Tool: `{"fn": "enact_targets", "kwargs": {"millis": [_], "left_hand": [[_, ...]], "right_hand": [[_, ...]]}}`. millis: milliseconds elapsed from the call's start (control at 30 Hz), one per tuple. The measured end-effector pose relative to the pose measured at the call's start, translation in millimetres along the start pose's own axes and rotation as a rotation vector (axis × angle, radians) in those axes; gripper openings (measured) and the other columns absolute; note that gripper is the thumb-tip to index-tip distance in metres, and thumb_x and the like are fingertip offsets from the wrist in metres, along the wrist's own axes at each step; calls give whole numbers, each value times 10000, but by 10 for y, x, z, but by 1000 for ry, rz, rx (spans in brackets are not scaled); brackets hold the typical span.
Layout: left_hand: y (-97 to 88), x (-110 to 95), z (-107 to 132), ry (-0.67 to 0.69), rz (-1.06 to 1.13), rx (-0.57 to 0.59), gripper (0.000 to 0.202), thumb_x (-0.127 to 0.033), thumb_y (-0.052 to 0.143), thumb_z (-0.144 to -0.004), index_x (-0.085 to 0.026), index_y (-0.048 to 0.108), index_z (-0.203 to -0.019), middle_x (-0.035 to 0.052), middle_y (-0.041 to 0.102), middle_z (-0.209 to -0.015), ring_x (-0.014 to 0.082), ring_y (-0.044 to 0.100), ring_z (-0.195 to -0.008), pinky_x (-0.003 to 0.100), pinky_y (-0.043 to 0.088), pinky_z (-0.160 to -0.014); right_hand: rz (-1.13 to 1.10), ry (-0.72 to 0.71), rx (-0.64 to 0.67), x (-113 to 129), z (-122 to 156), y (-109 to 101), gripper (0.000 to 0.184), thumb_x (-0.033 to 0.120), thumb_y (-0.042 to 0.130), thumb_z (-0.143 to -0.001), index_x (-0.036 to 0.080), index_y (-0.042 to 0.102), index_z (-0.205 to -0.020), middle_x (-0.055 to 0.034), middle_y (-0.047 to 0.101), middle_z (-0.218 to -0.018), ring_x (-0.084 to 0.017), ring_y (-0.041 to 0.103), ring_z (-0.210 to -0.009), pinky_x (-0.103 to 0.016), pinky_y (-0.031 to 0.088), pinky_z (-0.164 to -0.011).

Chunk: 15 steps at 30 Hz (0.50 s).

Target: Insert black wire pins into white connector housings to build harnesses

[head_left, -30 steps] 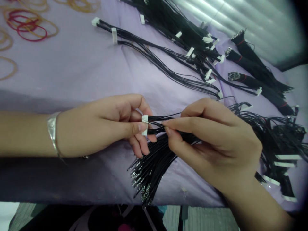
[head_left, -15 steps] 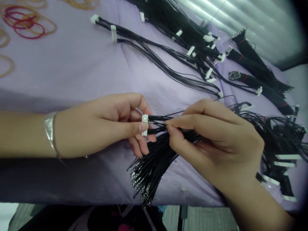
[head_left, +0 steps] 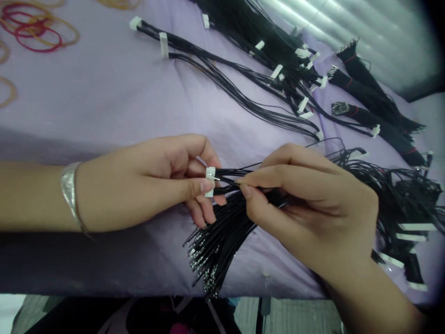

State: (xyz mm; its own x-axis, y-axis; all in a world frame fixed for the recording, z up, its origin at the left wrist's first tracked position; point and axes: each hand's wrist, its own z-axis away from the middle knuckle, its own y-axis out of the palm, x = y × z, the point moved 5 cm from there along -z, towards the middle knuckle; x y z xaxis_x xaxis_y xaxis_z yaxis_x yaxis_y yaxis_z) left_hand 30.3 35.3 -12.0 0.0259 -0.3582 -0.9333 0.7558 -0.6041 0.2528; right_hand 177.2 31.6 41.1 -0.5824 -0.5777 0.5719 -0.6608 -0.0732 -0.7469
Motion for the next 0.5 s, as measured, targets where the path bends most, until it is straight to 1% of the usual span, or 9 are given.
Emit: {"fn": "enact_targets", "kwargs": {"millis": [133, 267, 333, 433, 500], "left_hand": [[-2, 0, 5, -30, -37, -2, 42, -188, 502, -871, -180, 468, -846, -32, 690, -709, 132, 695, -632, 192, 571, -598], [-9, 3, 6, -16, -80, -19, 54, -197, 508, -854, -183, 457, -865, -18, 687, -673, 133, 692, -621, 195, 573, -595], [-5, 7, 3, -5, -76, -20, 63, -217, 514, -849, -186, 461, -861, -15, 688, -673, 140, 695, -620, 201, 576, -587], [7, 4, -4, 16, -66, -27, 61, -222, 524, -835, -186, 474, -833, -21, 683, -668, 145, 692, -598, 204, 576, -570], [15, -3, -7, 28, -58, -37, 62, -213, 533, -826, -186, 477, -825, -27, 679, -670, 142, 691, -593, 201, 576, -568]], "right_hand": [[10, -20, 14, -4, 5, 40, 94, 103, 639, -791, 175, 662, -734, -1, 607, -708, -75, 546, -623, -218, 434, -531], [59, -111, 38, 11, 23, 100, 134, 135, 635, -820, 164, 638, -690, -6, 608, -706, -68, 542, -612, -211, 432, -534], [60, -119, 46, 7, 25, 105, 132, 126, 632, -819, 164, 633, -692, -5, 601, -704, -69, 541, -617, -209, 433, -541], [53, -114, 46, 11, 18, 78, 77, 119, 629, -818, 157, 651, -755, -10, 590, -719, -74, 542, -640, -210, 439, -555], [52, -108, 16, 17, 11, 48, 54, 138, 619, -835, 154, 662, -806, -23, 596, -755, -87, 554, -679, -224, 456, -590]]}}
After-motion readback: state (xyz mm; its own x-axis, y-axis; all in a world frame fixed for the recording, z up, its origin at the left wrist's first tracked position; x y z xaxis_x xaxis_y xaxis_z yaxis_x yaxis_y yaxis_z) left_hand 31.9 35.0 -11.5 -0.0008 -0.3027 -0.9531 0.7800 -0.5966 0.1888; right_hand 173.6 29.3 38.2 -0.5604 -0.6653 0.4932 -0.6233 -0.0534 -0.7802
